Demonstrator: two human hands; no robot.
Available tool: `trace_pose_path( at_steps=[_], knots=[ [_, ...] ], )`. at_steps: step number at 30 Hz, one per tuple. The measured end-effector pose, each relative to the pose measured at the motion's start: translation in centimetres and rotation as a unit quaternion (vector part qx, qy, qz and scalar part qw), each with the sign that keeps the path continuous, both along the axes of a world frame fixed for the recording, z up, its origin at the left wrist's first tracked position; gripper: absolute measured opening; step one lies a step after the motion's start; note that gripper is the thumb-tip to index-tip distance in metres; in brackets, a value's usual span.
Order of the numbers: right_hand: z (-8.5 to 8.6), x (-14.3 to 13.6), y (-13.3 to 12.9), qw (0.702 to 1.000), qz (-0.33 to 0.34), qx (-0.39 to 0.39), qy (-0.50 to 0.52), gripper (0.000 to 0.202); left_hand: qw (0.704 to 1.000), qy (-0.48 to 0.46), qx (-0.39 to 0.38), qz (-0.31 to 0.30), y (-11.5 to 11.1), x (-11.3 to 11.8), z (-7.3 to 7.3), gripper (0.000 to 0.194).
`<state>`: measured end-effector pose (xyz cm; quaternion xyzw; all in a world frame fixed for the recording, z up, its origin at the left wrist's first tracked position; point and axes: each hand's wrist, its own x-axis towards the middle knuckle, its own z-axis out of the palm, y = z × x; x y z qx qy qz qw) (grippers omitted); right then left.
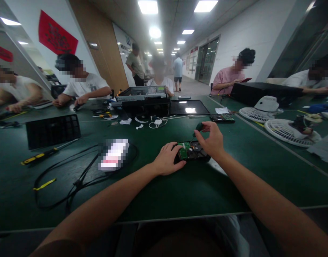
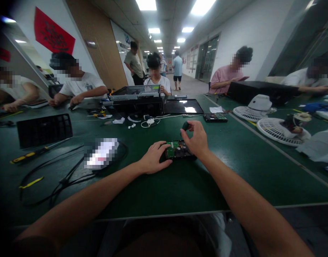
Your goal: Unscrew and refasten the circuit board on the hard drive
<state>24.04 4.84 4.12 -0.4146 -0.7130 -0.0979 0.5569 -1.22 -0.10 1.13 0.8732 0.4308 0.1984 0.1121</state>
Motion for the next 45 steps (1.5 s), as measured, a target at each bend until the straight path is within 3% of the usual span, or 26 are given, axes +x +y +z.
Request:
trace_pose_path(
  at_steps=[21, 29, 37, 45],
  knots=[
    [0.4, -0.07, -0.57, 1.0, 0.021, -0.015, -0.009, 0.037, 1.0, -0.005, 0.016, 0.012, 0.15, 0.12, -0.01, 0.067],
    [0.26, -0.45, -0.62, 0.993, 0.094, -0.065, 0.024, 0.044, 1.0, -0.005, 0.02, 0.013, 0.15, 0.1, -0.13, 0.064],
    [-0.04, -0.25, -0.25, 0.999, 0.021, -0.048, 0.003, 0.041, 1.0, -0.013, 0.009, 0.015, 0.03, 0.18, -0.08, 0.061],
    [0.2, -0.11, -0.54, 0.997, 0.059, -0.055, -0.013, 0.042, 1.0, -0.01, -0.001, 0.009, 0.12, 0.14, 0.03, 0.061]
  ],
)
